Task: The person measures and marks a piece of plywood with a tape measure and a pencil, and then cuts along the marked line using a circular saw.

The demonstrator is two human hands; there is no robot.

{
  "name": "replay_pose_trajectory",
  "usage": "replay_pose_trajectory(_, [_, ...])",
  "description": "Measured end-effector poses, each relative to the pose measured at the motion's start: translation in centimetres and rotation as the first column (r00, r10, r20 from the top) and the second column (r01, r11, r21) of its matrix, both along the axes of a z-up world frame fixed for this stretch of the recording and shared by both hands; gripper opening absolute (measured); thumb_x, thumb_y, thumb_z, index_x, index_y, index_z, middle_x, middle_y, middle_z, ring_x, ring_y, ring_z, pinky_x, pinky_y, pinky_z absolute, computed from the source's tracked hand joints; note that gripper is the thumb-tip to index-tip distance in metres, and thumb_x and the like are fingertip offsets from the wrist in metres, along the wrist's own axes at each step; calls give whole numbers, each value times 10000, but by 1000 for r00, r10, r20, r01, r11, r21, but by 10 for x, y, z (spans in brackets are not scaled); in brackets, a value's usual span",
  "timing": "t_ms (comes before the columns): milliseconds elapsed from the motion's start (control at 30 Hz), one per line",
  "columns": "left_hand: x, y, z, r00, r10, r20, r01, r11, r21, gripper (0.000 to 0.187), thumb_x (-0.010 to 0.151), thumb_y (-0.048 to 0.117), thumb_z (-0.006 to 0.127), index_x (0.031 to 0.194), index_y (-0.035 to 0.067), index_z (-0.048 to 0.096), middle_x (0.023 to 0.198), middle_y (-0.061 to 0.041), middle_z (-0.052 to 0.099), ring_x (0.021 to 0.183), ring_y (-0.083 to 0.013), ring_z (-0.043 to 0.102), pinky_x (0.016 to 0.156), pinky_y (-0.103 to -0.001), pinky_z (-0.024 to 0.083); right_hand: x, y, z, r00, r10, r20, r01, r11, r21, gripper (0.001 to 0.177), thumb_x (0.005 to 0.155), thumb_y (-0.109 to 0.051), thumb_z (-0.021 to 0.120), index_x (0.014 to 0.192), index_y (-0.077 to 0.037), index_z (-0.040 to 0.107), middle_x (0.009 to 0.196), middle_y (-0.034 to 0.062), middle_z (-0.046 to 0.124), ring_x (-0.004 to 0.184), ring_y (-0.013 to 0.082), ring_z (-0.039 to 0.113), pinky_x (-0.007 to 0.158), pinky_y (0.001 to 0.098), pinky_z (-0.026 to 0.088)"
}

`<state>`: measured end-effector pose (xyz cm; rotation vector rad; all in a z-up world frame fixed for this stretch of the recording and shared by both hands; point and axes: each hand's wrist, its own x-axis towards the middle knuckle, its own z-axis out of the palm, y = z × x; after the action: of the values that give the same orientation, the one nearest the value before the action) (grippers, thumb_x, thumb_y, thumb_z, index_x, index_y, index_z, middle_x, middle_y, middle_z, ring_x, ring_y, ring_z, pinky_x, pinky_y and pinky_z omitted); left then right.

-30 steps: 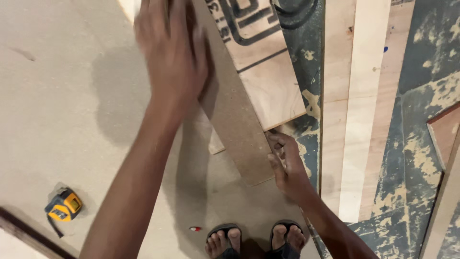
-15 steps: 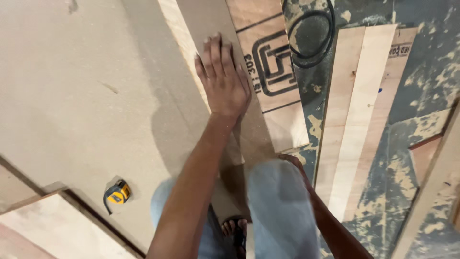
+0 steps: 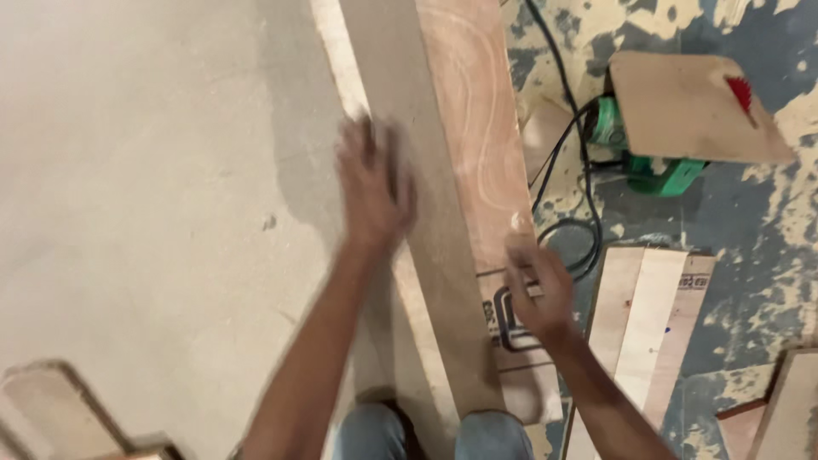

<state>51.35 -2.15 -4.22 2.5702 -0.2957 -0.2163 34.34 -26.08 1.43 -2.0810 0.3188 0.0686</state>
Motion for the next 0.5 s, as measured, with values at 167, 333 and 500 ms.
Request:
replay_pose_trajectory(167, [134,27,-14,992,9,126,-8,1000,-10,699,1077,351,514,1651,15,295,1741,-139,221,1630,-357,173,1334,-531,156,230,34,-27,932,305,197,-241,926,-290,535,977,-140,702,1462,11,534,1485,209,552,1429,414,458,1199,499,365])
replay_pose_trajectory(333, [151,30,-8,997,-34,73,31,999,35,661,1074,375,463,1628,27,370,1735,-93,271,1626,-342,180,1322,-536,157,319,48,-25,887,434,157,-359,862,-358,543,967,-168,704,1474,-56,546,1559,133,512,1492,344,401,1238,495,305])
replay_pose_trajectory(500, [163,29,-2,998,-40,-40,43,997,60,674,1046,409,458,1581,2,398,1715,-108,269,1599,-363,160,1280,-564,137,338,49,-28,885,458,90,-394,837,-379,536,949,-208,689,1456,-89,563,1566,106,501,1495,315,382,1231,498,291])
